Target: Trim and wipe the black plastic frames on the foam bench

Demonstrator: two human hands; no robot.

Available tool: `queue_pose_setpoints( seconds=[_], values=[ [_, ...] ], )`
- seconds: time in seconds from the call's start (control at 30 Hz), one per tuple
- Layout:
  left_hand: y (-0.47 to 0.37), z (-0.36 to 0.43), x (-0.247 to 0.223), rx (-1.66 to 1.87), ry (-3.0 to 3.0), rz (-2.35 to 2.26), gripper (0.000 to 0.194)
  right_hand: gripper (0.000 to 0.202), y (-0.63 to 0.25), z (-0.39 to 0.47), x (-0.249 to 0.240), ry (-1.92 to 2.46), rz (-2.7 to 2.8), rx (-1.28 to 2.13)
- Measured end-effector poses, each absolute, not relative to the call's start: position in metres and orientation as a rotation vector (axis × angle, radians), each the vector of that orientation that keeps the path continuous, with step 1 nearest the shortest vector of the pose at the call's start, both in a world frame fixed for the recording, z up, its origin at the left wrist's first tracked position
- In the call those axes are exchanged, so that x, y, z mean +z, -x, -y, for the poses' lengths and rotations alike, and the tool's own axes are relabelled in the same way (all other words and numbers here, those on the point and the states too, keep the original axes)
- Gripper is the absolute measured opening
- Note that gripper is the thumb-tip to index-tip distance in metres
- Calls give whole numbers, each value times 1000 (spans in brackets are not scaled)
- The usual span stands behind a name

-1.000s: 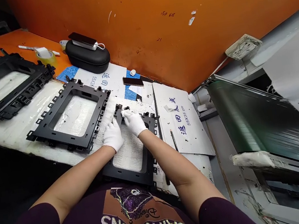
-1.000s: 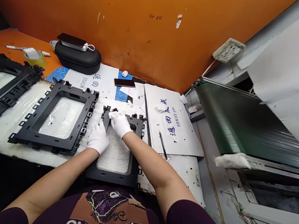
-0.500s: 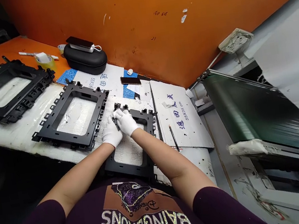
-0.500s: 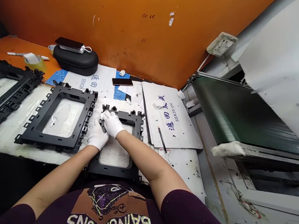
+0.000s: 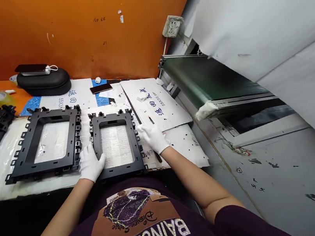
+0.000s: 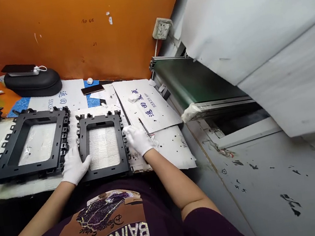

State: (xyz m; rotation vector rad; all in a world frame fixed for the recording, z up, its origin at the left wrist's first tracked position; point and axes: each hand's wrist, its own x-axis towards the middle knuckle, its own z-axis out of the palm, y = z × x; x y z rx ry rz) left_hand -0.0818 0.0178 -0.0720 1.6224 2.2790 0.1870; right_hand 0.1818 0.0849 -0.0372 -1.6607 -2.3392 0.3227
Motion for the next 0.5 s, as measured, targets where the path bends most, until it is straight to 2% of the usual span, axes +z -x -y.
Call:
queue_pose_setpoints(
  seconds=[0.13,0.27,0.5],
  values=[
    [67,-8,-71,102,-1498,-2312,77,30,-225,-81,-62,1990,2144,479],
    [64,-13,-67,115,-1466,-2307,77,44,-241,-101,-71,2063,1966,522],
    [59,-12,-65,51,-1439,-2362,77,50,-253,-170,-81,2253,1950,543]
  ],
)
